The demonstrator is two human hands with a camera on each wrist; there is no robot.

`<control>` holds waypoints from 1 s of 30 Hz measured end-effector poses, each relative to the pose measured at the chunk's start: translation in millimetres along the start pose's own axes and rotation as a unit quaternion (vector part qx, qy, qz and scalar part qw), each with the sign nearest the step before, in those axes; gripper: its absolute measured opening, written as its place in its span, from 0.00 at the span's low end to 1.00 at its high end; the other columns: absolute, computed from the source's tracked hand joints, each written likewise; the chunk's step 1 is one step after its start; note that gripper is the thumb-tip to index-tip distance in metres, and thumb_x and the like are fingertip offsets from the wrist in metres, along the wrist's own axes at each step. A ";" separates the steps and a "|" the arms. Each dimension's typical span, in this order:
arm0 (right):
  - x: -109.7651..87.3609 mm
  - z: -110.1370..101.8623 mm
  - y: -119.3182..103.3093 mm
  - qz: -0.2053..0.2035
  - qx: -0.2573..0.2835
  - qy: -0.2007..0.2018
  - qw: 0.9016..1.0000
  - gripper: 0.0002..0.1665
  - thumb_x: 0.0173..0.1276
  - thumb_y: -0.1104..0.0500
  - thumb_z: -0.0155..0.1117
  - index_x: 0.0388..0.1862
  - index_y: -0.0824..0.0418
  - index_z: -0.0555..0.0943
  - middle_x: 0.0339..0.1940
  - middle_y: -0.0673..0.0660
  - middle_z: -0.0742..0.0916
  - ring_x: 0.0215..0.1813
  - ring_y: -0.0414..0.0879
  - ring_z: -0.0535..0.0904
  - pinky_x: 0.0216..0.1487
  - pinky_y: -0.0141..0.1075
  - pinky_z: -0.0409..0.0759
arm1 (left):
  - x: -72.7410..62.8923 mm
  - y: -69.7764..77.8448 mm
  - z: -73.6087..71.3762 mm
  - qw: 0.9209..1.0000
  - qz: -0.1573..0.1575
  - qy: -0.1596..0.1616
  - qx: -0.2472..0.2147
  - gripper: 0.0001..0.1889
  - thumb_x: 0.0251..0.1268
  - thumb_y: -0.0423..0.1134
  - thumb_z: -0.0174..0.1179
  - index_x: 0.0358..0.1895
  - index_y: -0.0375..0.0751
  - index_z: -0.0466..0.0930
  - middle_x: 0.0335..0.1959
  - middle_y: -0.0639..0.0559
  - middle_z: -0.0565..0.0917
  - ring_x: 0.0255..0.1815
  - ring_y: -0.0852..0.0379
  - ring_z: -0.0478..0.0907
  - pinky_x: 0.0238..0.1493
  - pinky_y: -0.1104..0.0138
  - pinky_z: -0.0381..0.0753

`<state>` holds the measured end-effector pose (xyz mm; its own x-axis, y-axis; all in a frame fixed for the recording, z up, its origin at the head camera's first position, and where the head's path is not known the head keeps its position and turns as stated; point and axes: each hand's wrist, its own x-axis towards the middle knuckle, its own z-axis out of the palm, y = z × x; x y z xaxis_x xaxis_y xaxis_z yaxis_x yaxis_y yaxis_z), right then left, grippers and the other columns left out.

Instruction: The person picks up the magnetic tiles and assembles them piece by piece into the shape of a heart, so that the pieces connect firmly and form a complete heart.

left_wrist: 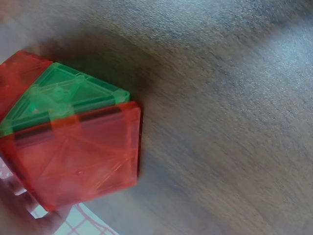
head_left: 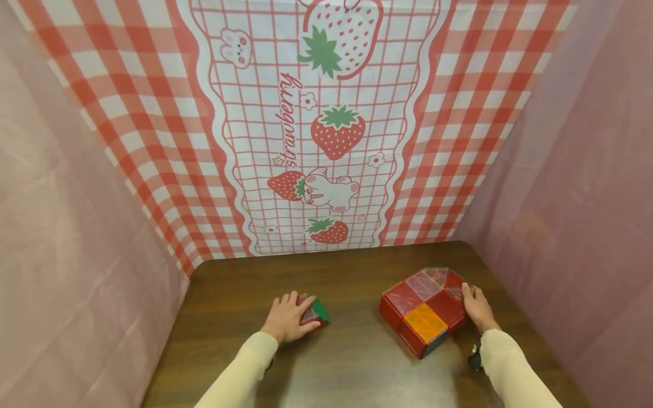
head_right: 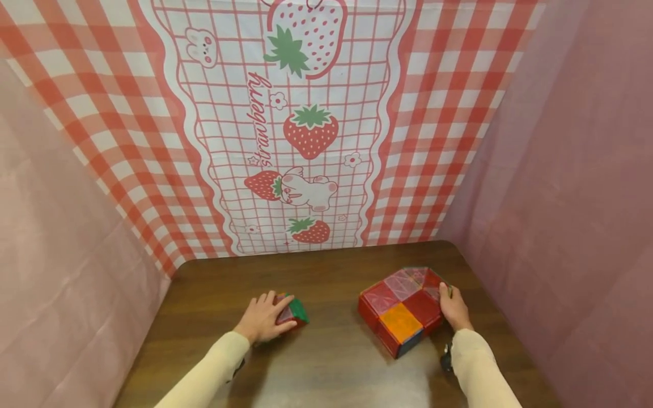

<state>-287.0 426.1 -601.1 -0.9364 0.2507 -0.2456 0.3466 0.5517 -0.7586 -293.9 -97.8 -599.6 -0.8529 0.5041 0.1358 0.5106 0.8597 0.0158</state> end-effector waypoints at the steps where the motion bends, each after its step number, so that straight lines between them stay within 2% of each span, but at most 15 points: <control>1: 1.2 1.1 -0.9 -0.002 0.003 -0.002 1.000 0.52 0.79 0.32 0.20 0.78 0.77 0.41 0.75 0.83 0.54 0.76 0.79 0.48 0.77 0.67 0.48 | 0.2 0.5 -0.9 1.000 -0.002 -0.002 -0.002 0.39 0.64 0.75 0.51 0.74 0.60 0.69 0.53 0.41 0.74 0.51 0.44 0.74 0.46 0.50 0.74; 5: 3.7 9.0 -6.9 -0.009 0.013 -0.028 0.999 0.53 0.79 0.31 0.21 0.79 0.75 0.39 0.76 0.82 0.53 0.76 0.78 0.49 0.77 0.66 0.47 | -0.7 1.0 -4.1 1.000 -0.017 -0.019 -0.010 0.39 0.65 0.75 0.50 0.74 0.60 0.69 0.53 0.41 0.75 0.51 0.44 0.75 0.47 0.49 0.75; 9: 2.9 22.0 -13.6 -0.015 0.025 -0.041 0.999 0.53 0.79 0.31 0.24 0.80 0.74 0.41 0.76 0.81 0.54 0.76 0.76 0.51 0.77 0.65 0.49 | 1.7 1.1 -11.5 0.996 -0.049 -0.047 -0.064 0.39 0.66 0.75 0.49 0.75 0.59 0.67 0.55 0.39 0.74 0.51 0.43 0.76 0.48 0.46 0.77; 11: 2.9 28.5 -17.6 -0.020 0.030 -0.043 0.998 0.52 0.79 0.31 0.25 0.80 0.73 0.42 0.77 0.81 0.54 0.76 0.76 0.52 0.77 0.66 0.49 | 5.7 1.1 -17.1 0.988 -0.077 -0.056 -0.125 0.40 0.66 0.74 0.49 0.76 0.58 0.66 0.56 0.38 0.75 0.50 0.41 0.77 0.48 0.45 0.79; 13: 3.0 35.6 -22.5 -0.027 0.037 -0.044 0.998 0.52 0.79 0.30 0.27 0.80 0.71 0.43 0.77 0.80 0.56 0.76 0.75 0.53 0.77 0.66 0.49 | 10.4 0.7 -22.8 0.973 -0.109 -0.062 -0.196 0.40 0.67 0.74 0.48 0.76 0.57 0.65 0.58 0.36 0.75 0.51 0.40 0.78 0.48 0.44 0.80; 15: 3.6 43.8 -27.4 -0.035 0.036 -0.045 0.998 0.51 0.79 0.30 0.28 0.80 0.70 0.45 0.76 0.79 0.58 0.75 0.74 0.56 0.77 0.66 0.51 | 14.5 -0.6 -27.0 0.944 -0.141 -0.060 -0.292 0.39 0.69 0.72 0.48 0.76 0.54 0.64 0.61 0.34 0.75 0.55 0.37 0.78 0.52 0.42 0.79; 16: 3.7 48.1 -29.5 -0.038 0.033 -0.045 0.998 0.51 0.79 0.30 0.28 0.80 0.69 0.46 0.76 0.79 0.59 0.74 0.73 0.57 0.76 0.66 0.52 | 16.9 -1.2 -27.8 0.925 -0.157 -0.058 -0.342 0.39 0.71 0.71 0.48 0.76 0.52 0.64 0.63 0.34 0.75 0.58 0.36 0.78 0.54 0.41 0.78; 17: 3.5 52.7 -32.0 -0.044 0.030 -0.046 0.998 0.50 0.80 0.31 0.29 0.80 0.69 0.47 0.75 0.79 0.61 0.73 0.73 0.59 0.76 0.66 0.54 | 18.9 -1.9 -27.8 0.902 -0.171 -0.056 -0.392 0.38 0.72 0.69 0.47 0.76 0.49 0.64 0.65 0.33 0.74 0.60 0.36 0.77 0.57 0.42 0.78; 18: 3.5 57.8 -34.6 -0.047 0.032 -0.047 0.997 0.49 0.80 0.30 0.30 0.80 0.68 0.49 0.74 0.78 0.63 0.72 0.72 0.61 0.75 0.65 0.56 | 20.7 -3.0 -26.9 0.874 -0.186 -0.055 -0.445 0.38 0.74 0.67 0.47 0.76 0.46 0.63 0.66 0.32 0.74 0.60 0.37 0.78 0.57 0.42 0.78; 21: 3.2 73.6 -43.8 -0.064 0.023 -0.051 0.996 0.48 0.80 0.31 0.31 0.80 0.66 0.52 0.74 0.77 0.65 0.72 0.71 0.64 0.74 0.65 0.59 | 25.4 -6.2 -21.5 0.790 -0.226 -0.047 -0.567 0.37 0.76 0.64 0.45 0.75 0.39 0.63 0.61 0.33 0.76 0.50 0.42 0.81 0.47 0.45 0.84; 23: 2.4 84.2 -51.1 -0.074 0.018 -0.058 0.995 0.47 0.80 0.31 0.32 0.80 0.65 0.53 0.74 0.76 0.66 0.72 0.72 0.64 0.74 0.65 0.60 | 27.2 -7.4 -16.9 0.749 -0.244 -0.051 -0.613 0.39 0.77 0.65 0.44 0.75 0.37 0.61 0.51 0.34 0.78 0.38 0.48 0.80 0.36 0.49 0.85; 24: 1.9 89.5 -54.5 -0.079 0.015 -0.060 0.995 0.47 0.80 0.31 0.32 0.80 0.65 0.53 0.75 0.76 0.66 0.73 0.72 0.64 0.74 0.65 0.60 | 27.8 -7.6 -14.7 0.735 -0.253 -0.059 -0.627 0.40 0.76 0.66 0.44 0.76 0.38 0.60 0.47 0.37 0.77 0.33 0.50 0.79 0.32 0.51 0.84; 26: 0.1 101.5 -62.6 -0.089 0.010 -0.065 0.994 0.46 0.81 0.32 0.33 0.80 0.65 0.54 0.76 0.75 0.66 0.74 0.72 0.63 0.73 0.66 0.60 | 27.4 -8.0 -10.5 0.718 -0.262 -0.074 -0.640 0.41 0.75 0.68 0.43 0.77 0.39 0.58 0.41 0.40 0.77 0.30 0.52 0.77 0.31 0.53 0.84; 29: -3.7 119.0 -75.7 -0.098 0.014 -0.073 0.992 0.43 0.81 0.33 0.35 0.80 0.63 0.57 0.75 0.73 0.68 0.74 0.70 0.65 0.73 0.65 0.62 | 26.6 -6.3 -5.6 0.711 -0.273 -0.102 -0.640 0.42 0.73 0.70 0.43 0.78 0.43 0.57 0.38 0.42 0.77 0.30 0.52 0.78 0.32 0.53 0.84; 30: -4.8 124.7 -79.8 -0.103 0.016 -0.074 0.992 0.43 0.81 0.33 0.36 0.79 0.63 0.58 0.74 0.72 0.70 0.73 0.70 0.66 0.72 0.65 0.63 | 26.9 -5.3 -4.1 0.713 -0.274 -0.108 -0.637 0.42 0.73 0.71 0.43 0.78 0.44 0.57 0.40 0.42 0.78 0.31 0.52 0.78 0.33 0.52 0.84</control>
<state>-317.0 281.7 -614.6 -0.9859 0.0139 -0.1668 0.1466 0.5527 -0.8204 -319.1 -89.1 -592.0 -0.8884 0.2409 -0.3907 -0.3389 0.2300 0.9123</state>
